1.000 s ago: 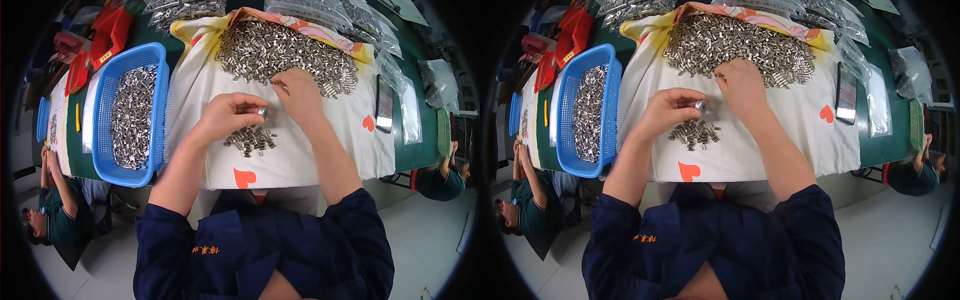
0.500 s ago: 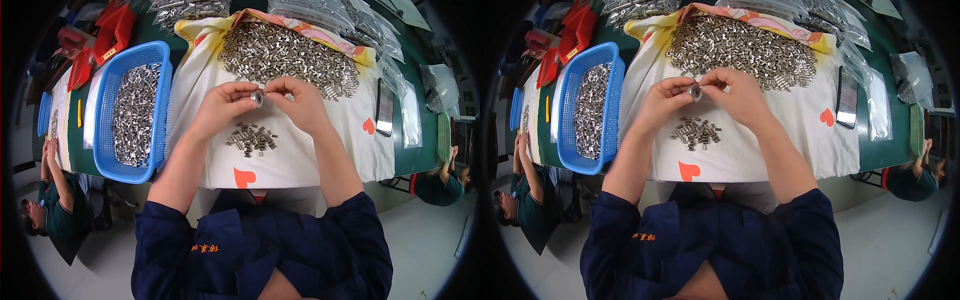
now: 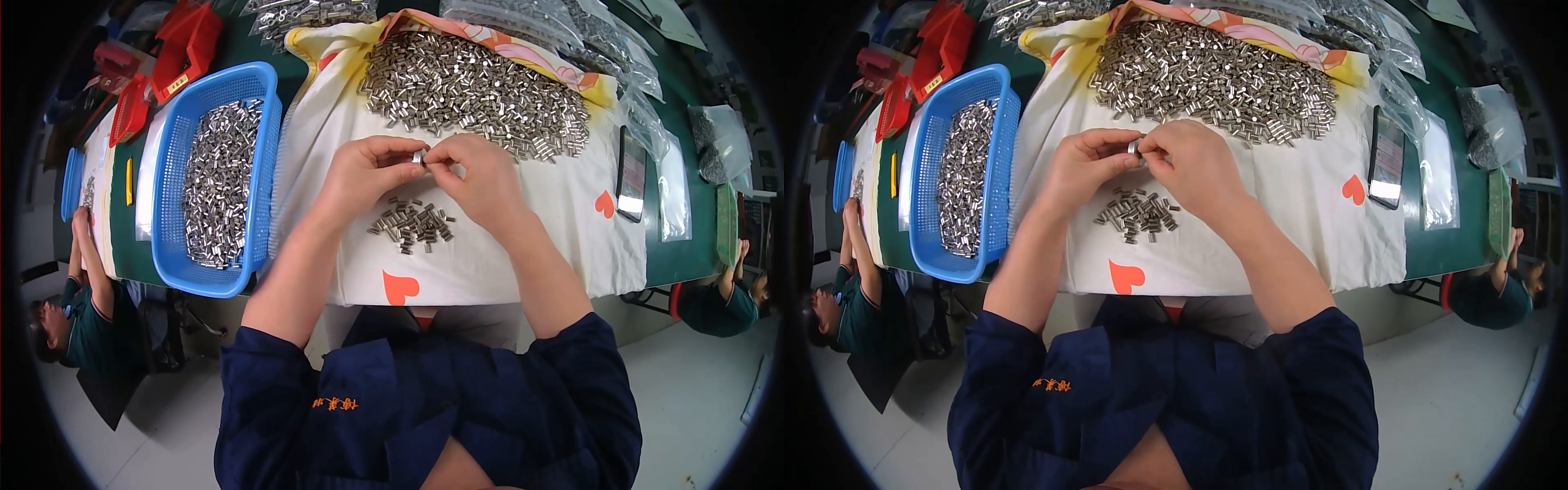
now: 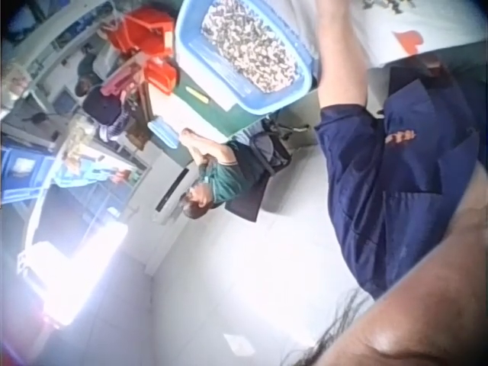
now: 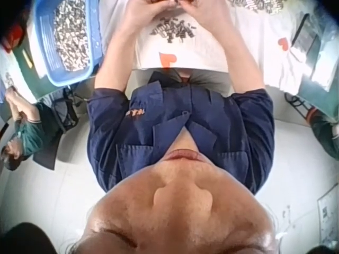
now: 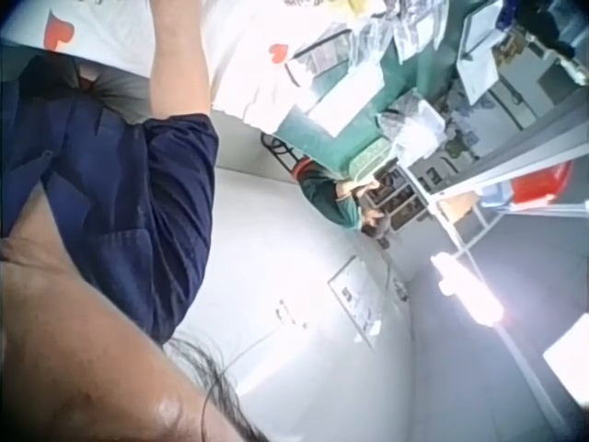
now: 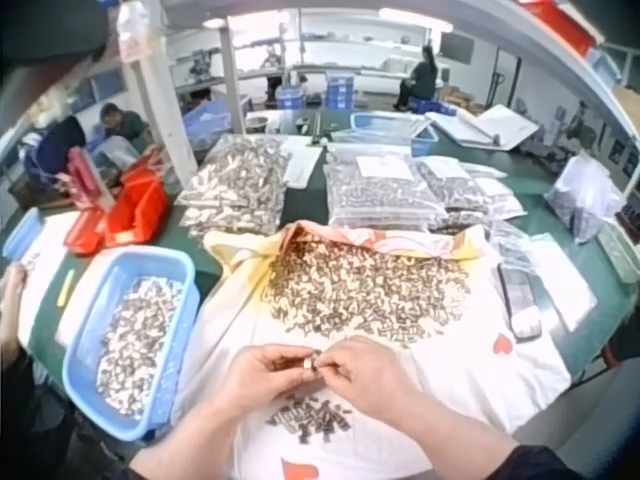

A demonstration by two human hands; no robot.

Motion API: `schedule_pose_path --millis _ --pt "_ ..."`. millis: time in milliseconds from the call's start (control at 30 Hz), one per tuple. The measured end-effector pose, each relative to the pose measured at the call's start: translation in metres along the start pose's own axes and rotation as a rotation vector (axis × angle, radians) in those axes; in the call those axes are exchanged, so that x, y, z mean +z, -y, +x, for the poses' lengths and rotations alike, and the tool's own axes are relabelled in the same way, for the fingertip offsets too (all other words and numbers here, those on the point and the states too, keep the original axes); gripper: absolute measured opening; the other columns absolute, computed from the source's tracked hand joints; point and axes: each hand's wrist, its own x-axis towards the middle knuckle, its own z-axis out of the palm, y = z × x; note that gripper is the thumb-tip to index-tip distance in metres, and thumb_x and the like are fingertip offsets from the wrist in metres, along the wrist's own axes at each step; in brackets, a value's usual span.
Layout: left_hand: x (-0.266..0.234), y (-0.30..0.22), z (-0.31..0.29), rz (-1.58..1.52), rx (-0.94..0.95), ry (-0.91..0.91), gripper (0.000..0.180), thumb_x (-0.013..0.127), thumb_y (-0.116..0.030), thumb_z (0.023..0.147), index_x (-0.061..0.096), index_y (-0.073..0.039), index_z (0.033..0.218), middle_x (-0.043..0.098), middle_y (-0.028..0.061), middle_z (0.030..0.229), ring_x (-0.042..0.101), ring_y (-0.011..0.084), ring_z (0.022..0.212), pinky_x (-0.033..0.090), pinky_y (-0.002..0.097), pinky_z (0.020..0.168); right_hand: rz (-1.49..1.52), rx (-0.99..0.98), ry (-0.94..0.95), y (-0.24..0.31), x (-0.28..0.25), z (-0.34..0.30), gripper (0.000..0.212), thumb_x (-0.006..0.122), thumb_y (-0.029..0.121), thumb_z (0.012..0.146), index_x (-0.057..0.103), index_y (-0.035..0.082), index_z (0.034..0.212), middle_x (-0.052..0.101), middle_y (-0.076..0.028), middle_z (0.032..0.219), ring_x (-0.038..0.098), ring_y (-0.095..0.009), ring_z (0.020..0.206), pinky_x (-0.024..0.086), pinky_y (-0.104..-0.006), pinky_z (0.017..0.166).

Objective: Sorting and assembling small metal clips into circular metal bases on a production workbench.

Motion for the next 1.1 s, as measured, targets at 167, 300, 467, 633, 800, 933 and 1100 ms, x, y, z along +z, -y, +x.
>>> schedule_pose_path --millis 167,300,467,633,800,933,1100 --pt "-0.004 -0.001 0.0 0.015 -0.056 0.058 0.03 0.063 0.003 0.073 0.056 0.004 0.101 0.061 0.0073 0.09 0.058 0.0098 0.079 0.048 0.0201 0.069 0.291 0.278 0.179 -0.002 -0.012 0.005 0.009 0.062 0.006 0.071 0.06 0.002 0.079 0.06 -0.003 0.071 0.055 -0.011 0.064 0.044 -0.0248 0.06" --pt "-0.001 -0.003 -0.003 -0.062 -0.035 0.136 0.029 0.063 0.002 0.072 0.057 0.003 0.101 0.061 0.0053 0.088 0.058 0.0085 0.078 0.047 0.0192 0.068 0.261 0.332 0.142 -0.011 -0.024 0.01 0.01 0.062 0.008 0.072 0.061 0.002 0.08 0.06 -0.002 0.07 0.054 -0.009 0.063 0.043 -0.0237 0.058" --pt "0.001 -0.002 -0.003 -0.003 -0.1 0.206 0.029 0.064 0.003 0.071 0.06 -0.001 0.099 0.059 0.0015 0.083 0.056 0.0058 0.076 0.047 0.0184 0.068 -0.239 0.244 -0.064 -0.024 -0.012 0.011 0.01 0.06 0.013 0.073 0.06 0.004 0.078 0.059 -0.007 0.07 0.056 -0.019 0.063 0.044 -0.0289 0.059" --pt "0.002 0.0 0.0 -0.021 -0.059 0.192 0.029 0.063 0.003 0.072 0.059 0.0 0.1 0.06 0.0026 0.087 0.057 0.0067 0.078 0.047 0.0189 0.069 -0.534 0.109 -0.062 -0.026 0.004 0.006 0.009 0.06 0.012 0.071 0.06 0.004 0.076 0.058 -0.008 0.074 0.054 -0.025 0.074 0.044 -0.0345 0.067" --pt "0.0 -0.003 0.002 -0.043 -0.019 0.134 0.028 0.061 0.002 0.074 0.057 0.0 0.101 0.061 0.004 0.093 0.057 0.0085 0.081 0.047 0.0204 0.071 -0.526 0.043 -0.062 -0.031 0.004 0.003 0.008 0.058 0.009 0.071 0.059 0.004 0.077 0.058 -0.009 0.078 0.054 -0.026 0.076 0.043 -0.0352 0.069" --pt "-0.003 -0.004 0.003 -0.143 -0.028 0.1 0.029 0.061 0.001 0.074 0.056 0.001 0.103 0.06 0.0048 0.095 0.057 0.0096 0.083 0.046 0.022 0.074 -0.405 0.04 -0.052 -0.025 0.001 0.003 0.01 0.056 0.005 0.072 0.059 0.004 0.081 0.058 -0.009 0.077 0.054 -0.024 0.076 0.044 -0.0331 0.069" --pt "-0.007 0.0 0.002 -0.162 -0.016 0.03 0.031 0.062 0.001 0.074 0.055 0.001 0.104 0.06 0.0059 0.092 0.057 0.0104 0.084 0.046 0.0221 0.074 0.358 0.341 0.069 0.0 -0.006 0.006 0.009 0.056 0.007 0.075 0.061 0.004 0.083 0.06 -0.005 0.077 0.056 -0.014 0.07 0.045 -0.0259 0.065"
